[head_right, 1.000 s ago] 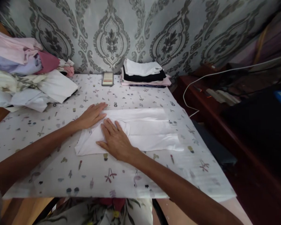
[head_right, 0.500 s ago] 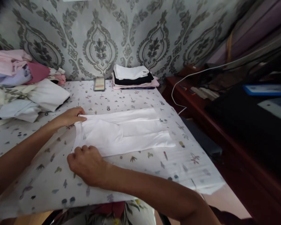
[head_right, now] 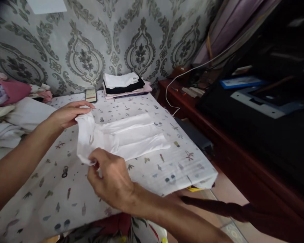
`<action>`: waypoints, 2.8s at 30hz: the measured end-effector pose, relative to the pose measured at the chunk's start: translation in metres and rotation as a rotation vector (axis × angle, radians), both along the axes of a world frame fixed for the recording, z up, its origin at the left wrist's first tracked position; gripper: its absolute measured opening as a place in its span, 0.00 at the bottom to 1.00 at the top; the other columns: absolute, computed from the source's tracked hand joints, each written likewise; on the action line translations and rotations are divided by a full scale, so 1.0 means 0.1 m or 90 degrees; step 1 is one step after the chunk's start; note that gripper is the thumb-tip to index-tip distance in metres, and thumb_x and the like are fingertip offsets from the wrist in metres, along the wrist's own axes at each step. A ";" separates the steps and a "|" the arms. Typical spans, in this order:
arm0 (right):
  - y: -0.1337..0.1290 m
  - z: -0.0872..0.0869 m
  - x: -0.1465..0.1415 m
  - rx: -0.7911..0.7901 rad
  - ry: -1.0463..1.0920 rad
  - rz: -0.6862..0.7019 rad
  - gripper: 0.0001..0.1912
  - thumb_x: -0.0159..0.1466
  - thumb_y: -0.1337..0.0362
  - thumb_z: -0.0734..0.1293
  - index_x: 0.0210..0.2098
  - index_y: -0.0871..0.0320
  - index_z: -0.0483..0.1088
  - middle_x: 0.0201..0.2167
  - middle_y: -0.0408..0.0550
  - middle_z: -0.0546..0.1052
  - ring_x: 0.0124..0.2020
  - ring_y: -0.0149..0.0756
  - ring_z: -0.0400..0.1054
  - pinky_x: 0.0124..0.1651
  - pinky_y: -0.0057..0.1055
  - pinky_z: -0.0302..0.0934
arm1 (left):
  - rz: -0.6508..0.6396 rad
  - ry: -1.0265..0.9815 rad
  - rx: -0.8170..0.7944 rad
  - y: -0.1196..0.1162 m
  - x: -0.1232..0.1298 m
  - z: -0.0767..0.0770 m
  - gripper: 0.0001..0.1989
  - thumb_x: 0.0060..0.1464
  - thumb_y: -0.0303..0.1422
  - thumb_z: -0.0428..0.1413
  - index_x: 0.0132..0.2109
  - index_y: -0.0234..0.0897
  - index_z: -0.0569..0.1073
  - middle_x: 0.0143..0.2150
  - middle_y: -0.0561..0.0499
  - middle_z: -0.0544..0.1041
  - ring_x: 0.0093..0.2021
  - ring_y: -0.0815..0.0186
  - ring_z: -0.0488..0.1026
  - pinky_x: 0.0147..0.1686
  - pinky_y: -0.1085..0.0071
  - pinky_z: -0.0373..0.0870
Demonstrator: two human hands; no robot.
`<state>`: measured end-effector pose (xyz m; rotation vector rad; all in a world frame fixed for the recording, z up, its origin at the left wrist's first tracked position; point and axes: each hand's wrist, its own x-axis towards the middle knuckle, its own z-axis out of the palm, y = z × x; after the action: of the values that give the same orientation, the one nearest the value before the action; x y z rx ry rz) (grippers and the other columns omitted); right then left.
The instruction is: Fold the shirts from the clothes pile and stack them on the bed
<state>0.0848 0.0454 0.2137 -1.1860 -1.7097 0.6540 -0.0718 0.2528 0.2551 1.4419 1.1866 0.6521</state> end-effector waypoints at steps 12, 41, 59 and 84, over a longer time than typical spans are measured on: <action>-0.02 -0.47 0.95 -0.352 0.176 -0.174 0.09 0.57 0.62 0.63 0.37 0.53 0.60 0.19 0.35 0.72 0.20 0.32 0.69 0.22 0.25 0.58 | 0.009 -0.036 -0.111 0.02 1.30 -0.62 0.06 0.54 0.28 0.60 0.31 0.33 0.70 0.22 0.51 0.74 0.23 0.67 0.74 0.27 0.71 0.73; -0.29 -0.37 0.31 -0.397 0.859 -0.266 0.23 0.45 0.59 0.82 0.33 0.58 0.68 0.29 0.38 0.75 0.30 0.32 0.76 0.26 0.22 0.68 | -0.319 0.267 0.201 0.43 0.46 -0.71 0.14 0.47 0.44 0.57 0.32 0.37 0.74 0.29 0.52 0.72 0.30 0.65 0.67 0.30 0.71 0.58; -0.08 -0.44 0.01 -0.598 0.795 -0.135 0.17 0.56 0.61 0.77 0.29 0.59 0.64 0.24 0.46 0.78 0.28 0.39 0.79 0.29 0.28 0.71 | -0.289 0.267 0.162 0.36 0.18 -0.66 0.11 0.44 0.39 0.58 0.25 0.37 0.68 0.22 0.55 0.64 0.25 0.69 0.59 0.26 0.72 0.53; -0.33 -0.36 0.47 -0.614 0.559 -0.068 0.16 0.63 0.52 0.68 0.38 0.60 0.70 0.30 0.50 0.80 0.27 0.35 0.77 0.27 0.26 0.66 | -0.182 0.415 0.531 -0.20 0.34 -0.70 0.21 0.61 0.40 0.49 0.57 0.35 0.67 0.54 0.38 0.73 0.54 0.51 0.69 0.53 0.57 0.66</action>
<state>0.1317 0.0129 0.1780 -1.2773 -0.5444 1.7246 -0.0378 0.2327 0.1855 2.6195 1.1940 0.4999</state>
